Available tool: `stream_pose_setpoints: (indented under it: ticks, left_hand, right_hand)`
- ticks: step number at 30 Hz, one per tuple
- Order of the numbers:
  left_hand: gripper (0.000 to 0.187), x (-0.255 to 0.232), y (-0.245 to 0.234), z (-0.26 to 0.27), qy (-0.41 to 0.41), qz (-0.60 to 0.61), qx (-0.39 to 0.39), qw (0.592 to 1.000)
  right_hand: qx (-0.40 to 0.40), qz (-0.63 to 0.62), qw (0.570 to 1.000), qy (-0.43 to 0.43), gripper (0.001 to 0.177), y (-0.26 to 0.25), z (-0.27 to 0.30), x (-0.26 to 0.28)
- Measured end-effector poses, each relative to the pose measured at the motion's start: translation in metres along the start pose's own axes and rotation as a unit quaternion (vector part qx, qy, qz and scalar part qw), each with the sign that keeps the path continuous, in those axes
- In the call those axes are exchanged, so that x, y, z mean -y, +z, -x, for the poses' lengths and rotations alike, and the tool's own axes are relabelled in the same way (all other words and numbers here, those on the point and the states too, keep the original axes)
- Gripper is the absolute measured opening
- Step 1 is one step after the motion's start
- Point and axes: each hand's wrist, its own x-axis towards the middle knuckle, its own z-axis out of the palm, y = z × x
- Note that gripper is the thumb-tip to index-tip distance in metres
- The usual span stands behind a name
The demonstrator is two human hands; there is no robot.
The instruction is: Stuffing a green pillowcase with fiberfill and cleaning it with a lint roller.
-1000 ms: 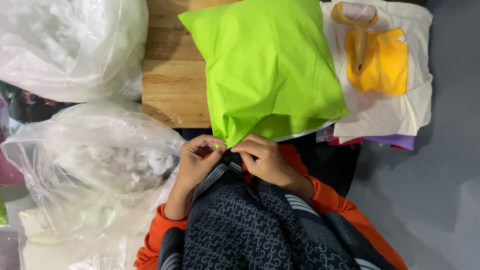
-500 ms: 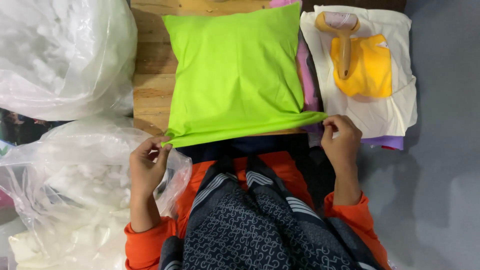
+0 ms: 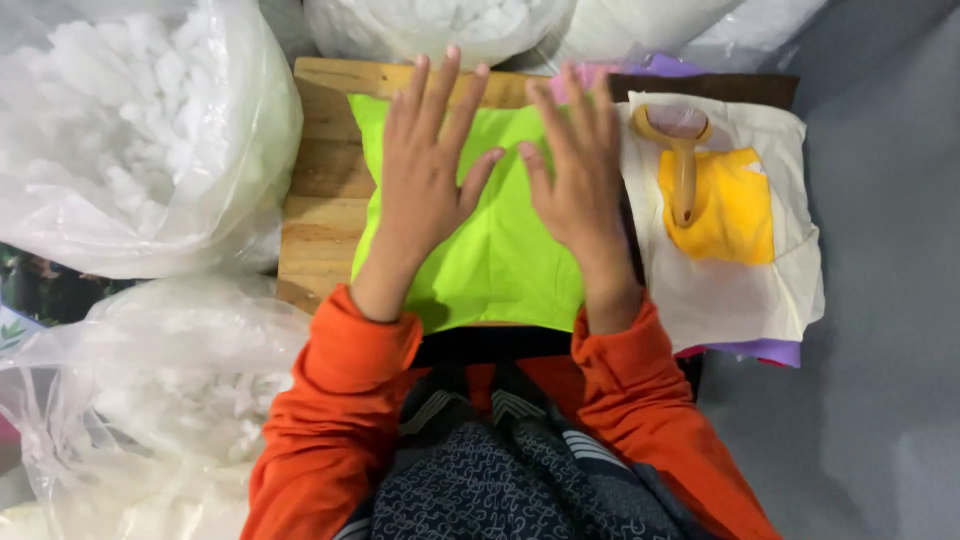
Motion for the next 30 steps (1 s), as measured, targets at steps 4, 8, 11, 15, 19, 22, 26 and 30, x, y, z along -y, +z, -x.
stream_pose_setpoints:
  ticks: [4,8,11,15,19,22,26,30]
  left_hand:
    - [0.06,0.033,0.116,0.082,-0.103,-0.172,0.121,0.972]
    - [0.062,0.036,0.13,0.106,-0.129,-0.131,0.113,0.976]
    - [0.06,0.051,0.123,0.095,-0.276,-0.157,-0.039,0.947]
    - [0.084,0.111,0.136,0.106,-0.555,0.14,-0.151,0.806]
    - [0.11,0.08,0.062,0.042,-0.698,0.407,-0.09,0.582]
    - [0.076,0.057,0.011,0.014,-0.634,0.465,-0.073,0.614]
    - [0.048,0.035,-0.062,-0.008,-0.41,0.357,-0.186,0.818]
    - [0.053,-0.011,-0.109,-0.018,-0.21,0.368,-0.131,0.896]
  right_hand:
    - [0.149,0.085,0.98,0.102,0.053,0.101,0.052,-0.023]
    - [0.087,0.085,0.988,0.099,0.052,0.128,0.084,-0.046]
    - [-0.074,0.077,0.981,0.159,0.057,0.129,0.09,-0.069]
    - [-0.165,-0.143,0.925,0.31,0.064,0.107,0.072,-0.096]
    - [-0.086,-0.5,0.667,0.545,0.093,0.063,0.024,-0.073]
    - [-0.046,-0.557,0.685,0.467,0.081,0.045,0.017,-0.072]
    - [-0.214,-0.401,0.845,0.282,0.055,-0.003,0.013,-0.099]
    - [-0.242,-0.394,0.851,0.25,0.05,-0.045,0.018,-0.06]
